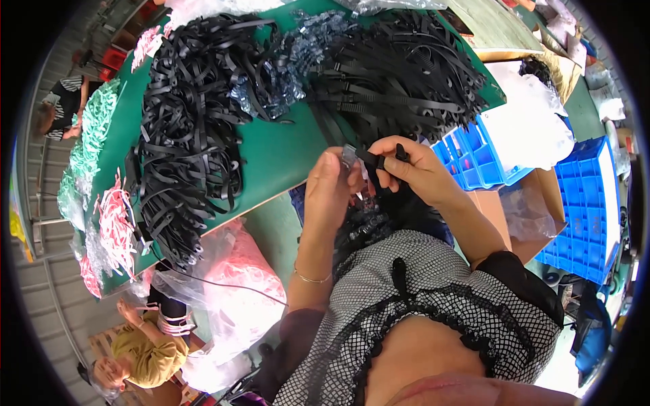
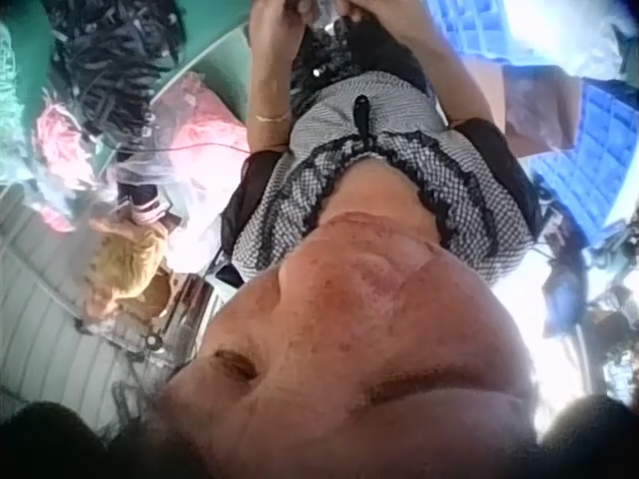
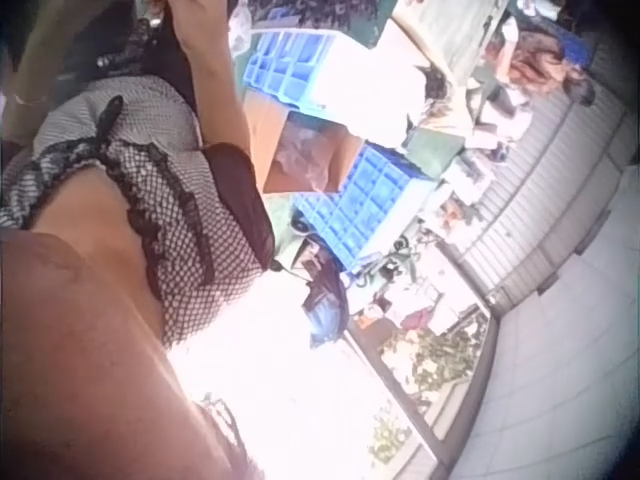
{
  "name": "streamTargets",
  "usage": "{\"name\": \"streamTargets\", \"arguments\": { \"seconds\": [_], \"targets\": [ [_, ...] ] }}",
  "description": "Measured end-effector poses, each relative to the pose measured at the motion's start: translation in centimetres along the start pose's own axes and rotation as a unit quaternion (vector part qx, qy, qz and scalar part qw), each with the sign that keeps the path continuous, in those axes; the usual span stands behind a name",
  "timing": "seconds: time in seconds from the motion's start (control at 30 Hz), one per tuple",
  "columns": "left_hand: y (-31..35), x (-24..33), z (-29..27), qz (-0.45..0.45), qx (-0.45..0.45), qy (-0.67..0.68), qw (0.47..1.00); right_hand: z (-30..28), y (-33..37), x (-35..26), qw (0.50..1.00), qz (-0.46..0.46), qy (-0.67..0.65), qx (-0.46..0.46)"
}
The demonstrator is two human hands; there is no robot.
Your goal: The person fastens plastic buckles onto black straps by hand.
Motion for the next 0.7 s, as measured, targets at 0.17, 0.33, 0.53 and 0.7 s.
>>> {"name": "streamTargets", "arguments": {
  "seconds": [0.17,0.33,0.53,0.7],
  "targets": [
    [1.8,-1.0,-0.6,-0.010,-0.014,-0.070,0.997,1.1,0.1,1.1,0.997,0.052,-0.052,-0.035],
    [2.6,-0.8,-1.1,0.012,-0.009,-0.036,0.999,1.4,0.1,2.1,0.987,0.109,-0.103,-0.058],
    [3.1,-1.4,-1.5,-0.012,-0.035,0.023,0.999,1.6,0.1,2.5,0.984,0.136,-0.095,-0.064],
    [3.2,-1.4,-1.5,-0.010,-0.049,0.043,0.998,1.8,0.0,2.6,0.983,0.133,-0.103,-0.068]
  ]
}}
Point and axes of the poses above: each hand's wrist, its own y-axis away from the middle knuckle, its own z-axis out of the palm, x = y × z, the point moved 5 cm from there along -y, towards the middle knuckle, and after that the axes turned 3 degrees about -y, right-handed, at the moved point
